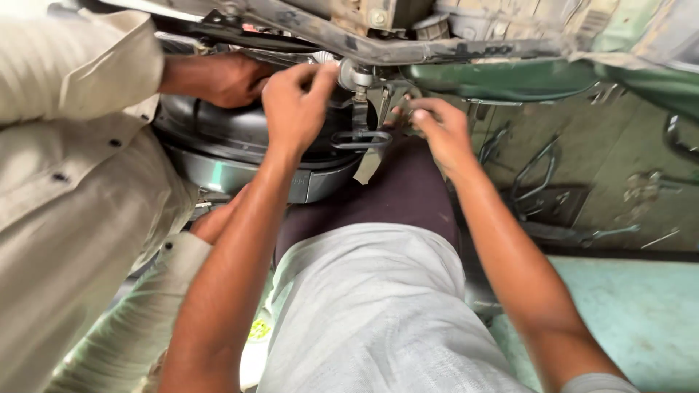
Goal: Working on the internal components and side case of a motorcycle.
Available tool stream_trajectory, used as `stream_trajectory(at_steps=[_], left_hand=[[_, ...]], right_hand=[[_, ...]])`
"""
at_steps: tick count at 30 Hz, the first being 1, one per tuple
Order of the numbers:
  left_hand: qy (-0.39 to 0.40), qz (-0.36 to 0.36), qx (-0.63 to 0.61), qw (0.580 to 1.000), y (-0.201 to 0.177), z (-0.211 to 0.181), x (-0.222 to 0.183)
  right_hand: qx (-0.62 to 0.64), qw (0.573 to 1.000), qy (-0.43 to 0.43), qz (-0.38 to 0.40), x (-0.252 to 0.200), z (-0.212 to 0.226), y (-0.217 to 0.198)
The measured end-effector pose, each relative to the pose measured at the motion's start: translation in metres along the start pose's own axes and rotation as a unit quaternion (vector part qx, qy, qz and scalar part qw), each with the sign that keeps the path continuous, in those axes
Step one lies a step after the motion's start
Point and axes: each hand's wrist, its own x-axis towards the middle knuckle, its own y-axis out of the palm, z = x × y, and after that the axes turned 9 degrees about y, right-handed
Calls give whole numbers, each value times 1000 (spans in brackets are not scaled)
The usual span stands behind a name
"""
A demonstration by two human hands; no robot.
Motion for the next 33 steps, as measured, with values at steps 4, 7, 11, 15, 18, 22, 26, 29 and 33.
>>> stream_trajectory(at_steps=[4,7,11,15,18,22,26,29,33], left_hand=[[-46,-154,-130,978,-24,-22,-54],[-18,-194,-218,956,-30,-28,-89],[-33,-203,-309,929,-17,-28,-131],[-18,-196,-327,924,-8,-13,-160],[-34,-175,-275,945,-4,5,-175],[-54,-48,-190,979,-3,25,-197],[-21,-49,-221,974,4,27,-203],[-64,-93,-218,969,5,1,-193],[-17,-123,-256,959,2,-40,-180]], right_hand=[[-83,994,-71,-11,-41,33,-19],[-168,977,-131,-24,-61,69,-4],[-302,916,-265,-11,-91,121,45],[-406,844,-348,44,-95,132,81],[-472,813,-330,82,-85,125,88],[-492,813,-295,101,-81,123,87],[-380,863,-330,46,-74,108,68],[-149,959,-237,-40,-41,70,33],[14,992,-108,-71,-45,30,15]])
